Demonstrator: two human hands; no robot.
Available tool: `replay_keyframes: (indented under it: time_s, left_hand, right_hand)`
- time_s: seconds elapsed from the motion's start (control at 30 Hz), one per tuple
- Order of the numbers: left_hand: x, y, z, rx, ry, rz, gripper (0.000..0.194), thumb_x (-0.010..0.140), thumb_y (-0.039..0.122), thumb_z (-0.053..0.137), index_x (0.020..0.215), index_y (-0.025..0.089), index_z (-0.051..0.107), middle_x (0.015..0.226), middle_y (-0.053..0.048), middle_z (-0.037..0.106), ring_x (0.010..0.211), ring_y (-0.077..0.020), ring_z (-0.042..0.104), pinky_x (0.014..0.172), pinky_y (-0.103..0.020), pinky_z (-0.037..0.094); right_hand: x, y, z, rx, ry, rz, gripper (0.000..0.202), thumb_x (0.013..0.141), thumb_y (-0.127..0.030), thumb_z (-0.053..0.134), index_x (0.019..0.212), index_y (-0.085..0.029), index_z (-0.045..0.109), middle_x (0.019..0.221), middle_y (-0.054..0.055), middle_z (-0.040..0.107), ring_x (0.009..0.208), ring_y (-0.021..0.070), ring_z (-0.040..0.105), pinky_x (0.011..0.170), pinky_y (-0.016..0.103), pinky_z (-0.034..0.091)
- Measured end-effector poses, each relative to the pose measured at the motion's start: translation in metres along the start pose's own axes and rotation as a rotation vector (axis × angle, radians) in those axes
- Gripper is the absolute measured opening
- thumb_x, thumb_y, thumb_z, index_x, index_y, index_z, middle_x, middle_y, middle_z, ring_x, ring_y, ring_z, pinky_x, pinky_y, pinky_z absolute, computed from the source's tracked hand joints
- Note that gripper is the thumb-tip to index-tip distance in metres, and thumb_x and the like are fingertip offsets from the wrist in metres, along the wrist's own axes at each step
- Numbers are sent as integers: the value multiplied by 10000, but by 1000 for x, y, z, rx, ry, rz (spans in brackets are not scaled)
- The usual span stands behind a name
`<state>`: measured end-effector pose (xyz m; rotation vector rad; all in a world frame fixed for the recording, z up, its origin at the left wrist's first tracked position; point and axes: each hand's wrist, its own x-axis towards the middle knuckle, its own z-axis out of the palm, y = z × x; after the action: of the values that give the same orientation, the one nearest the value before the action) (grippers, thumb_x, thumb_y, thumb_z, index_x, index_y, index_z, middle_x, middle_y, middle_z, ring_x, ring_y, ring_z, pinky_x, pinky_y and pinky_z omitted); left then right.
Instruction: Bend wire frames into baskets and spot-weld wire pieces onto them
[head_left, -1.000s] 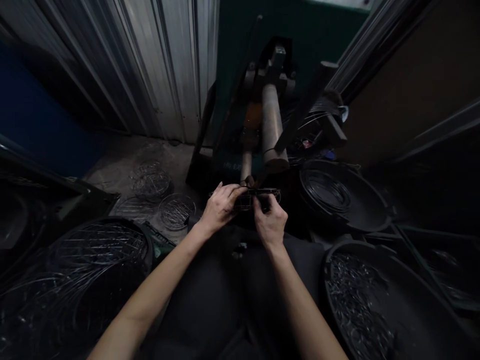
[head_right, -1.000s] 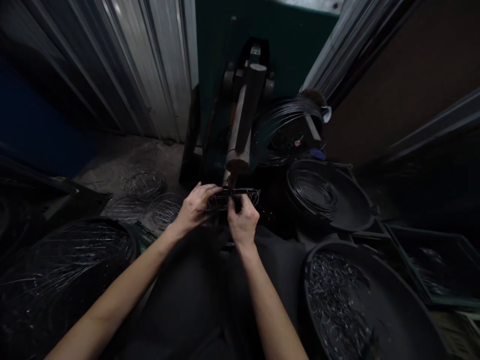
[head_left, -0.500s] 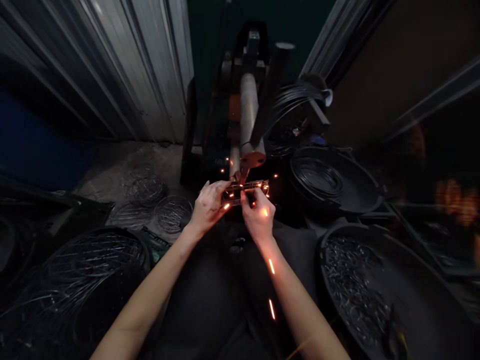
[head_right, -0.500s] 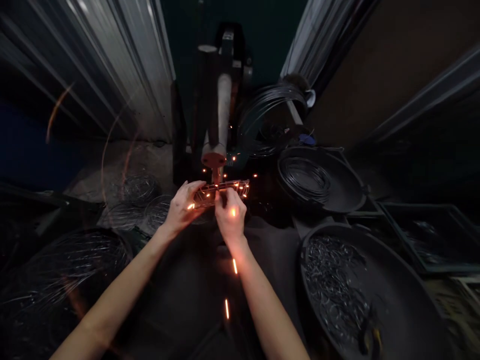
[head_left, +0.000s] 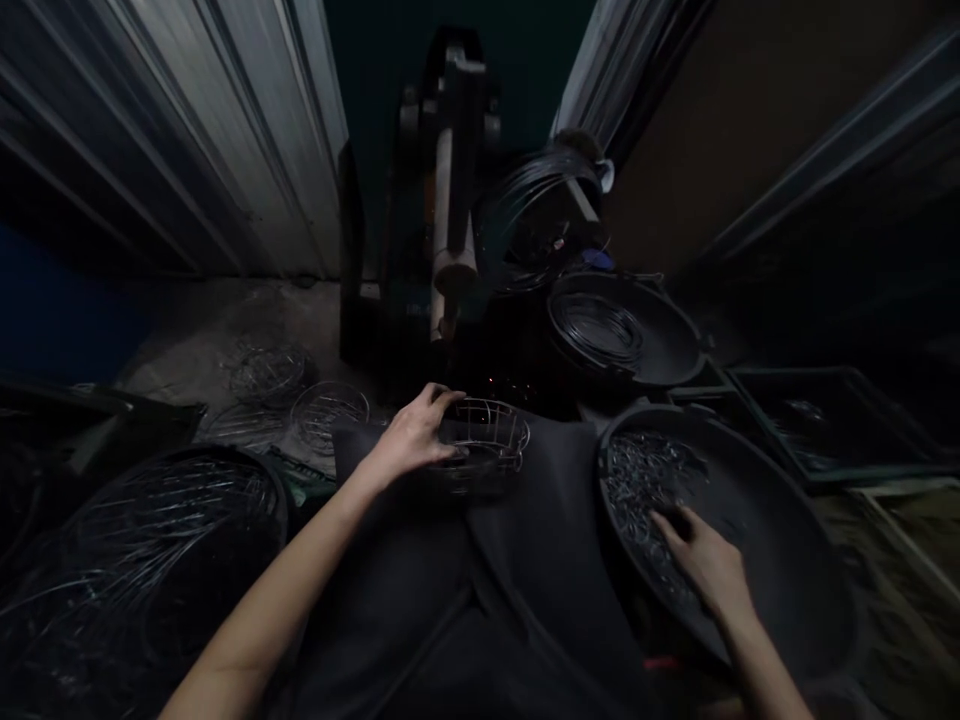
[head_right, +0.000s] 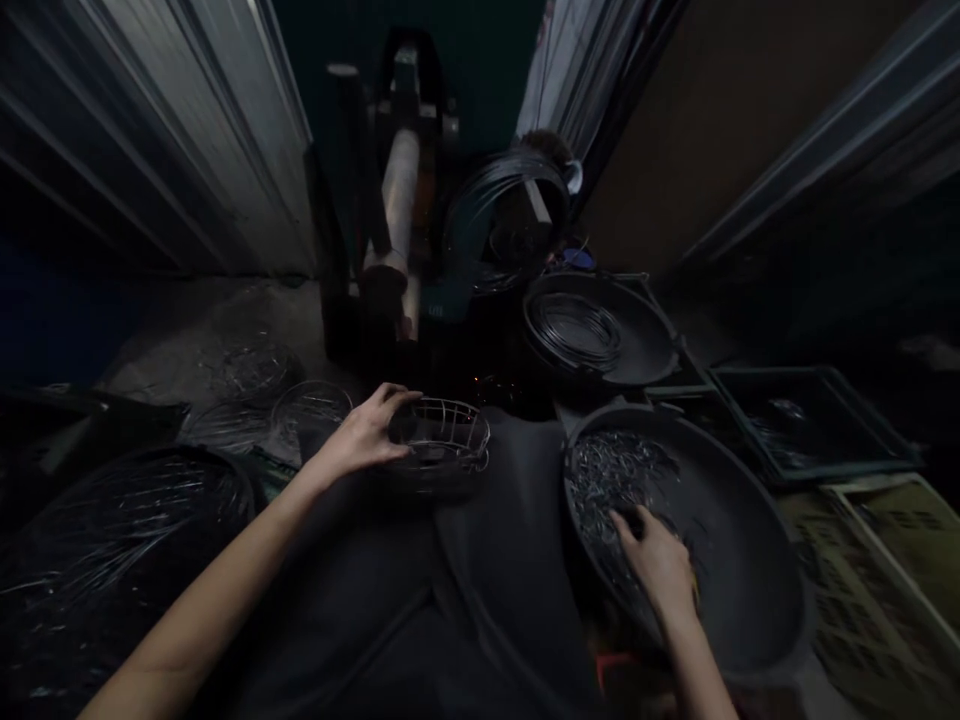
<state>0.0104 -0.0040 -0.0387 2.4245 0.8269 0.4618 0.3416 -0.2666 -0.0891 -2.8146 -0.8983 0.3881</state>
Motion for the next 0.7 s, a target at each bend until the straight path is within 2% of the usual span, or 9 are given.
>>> replay_keyframes:
  time_s: [0.07,0.13,0.2,0.23,0.3,0.4,0.47,0.57,0.7]
  left_hand:
    - [-3,0,14,34,-49,49,701,677,218,671,1330,217,414,1198,-90,505,1124,-263,535,1058,-535,339]
    - [-14,-3,24,55,-25,87,763,713,282,664,1395,229,326,1279,-123,468,1230,-323,446,1069,-644,215]
    - [-30,-12,27,29,19,75,846,739,403,650,1445,258,207,1376,-139,387,1272,-373,383,1031,-672,264]
    - [-38,-19,29,-2,54,40,869,748,461,636,1456,277,167,1390,-127,370,1258,-374,395,1020,-642,327]
    - [-47,-36,32,-52,93,-78,934,705,606,624,1453,363,121,1402,-58,357,1239,-389,406,1003,-636,378]
    - [-50,-49,38,-109,137,-169,854,675,696,590,1400,472,199,1357,48,400,1215,-357,443,1027,-620,388]
    - [-52,-45,42,-117,181,-165,801,693,646,615,1383,404,286,1323,23,442,1204,-332,464,1036,-578,401]
    - [-52,-39,45,-159,194,-134,781,687,541,677,1338,227,379,1276,-78,497,1171,-301,502,1015,-502,434]
    - [-52,-40,43,-216,174,-196,753,682,418,708,1324,189,388,1250,-90,532,1112,-235,557,965,-390,475]
  right_hand:
    - [-2,20,15,-96,-164,9,189,715,-355,600,818,-205,652,738,133,681,707,316,649,670,431,502]
    - [-9,24,25,-96,-268,14,137,725,-299,639,815,-196,652,752,105,677,720,268,652,675,384,514]
    - [-14,23,33,-55,-291,44,135,767,-301,660,834,-185,647,807,67,671,753,200,645,702,325,519]
    - [-12,23,36,-33,-299,64,169,817,-318,636,888,-164,639,869,56,663,783,171,637,726,317,520]
    - [-5,29,40,-2,-304,118,242,890,-341,570,1020,-140,604,989,49,632,844,152,619,754,339,525]
    - [1,40,44,31,-286,179,250,892,-333,572,1054,-144,594,1040,53,616,901,165,610,786,359,520]
    - [-4,42,44,49,-255,198,205,860,-303,609,984,-139,619,1006,60,636,907,174,610,804,353,502]
    - [-12,40,41,85,-182,219,146,821,-269,591,833,-134,644,871,110,670,843,217,621,752,338,478]
    - [-7,37,32,168,-93,232,307,815,-375,465,802,-122,638,659,123,648,653,247,611,591,342,445]
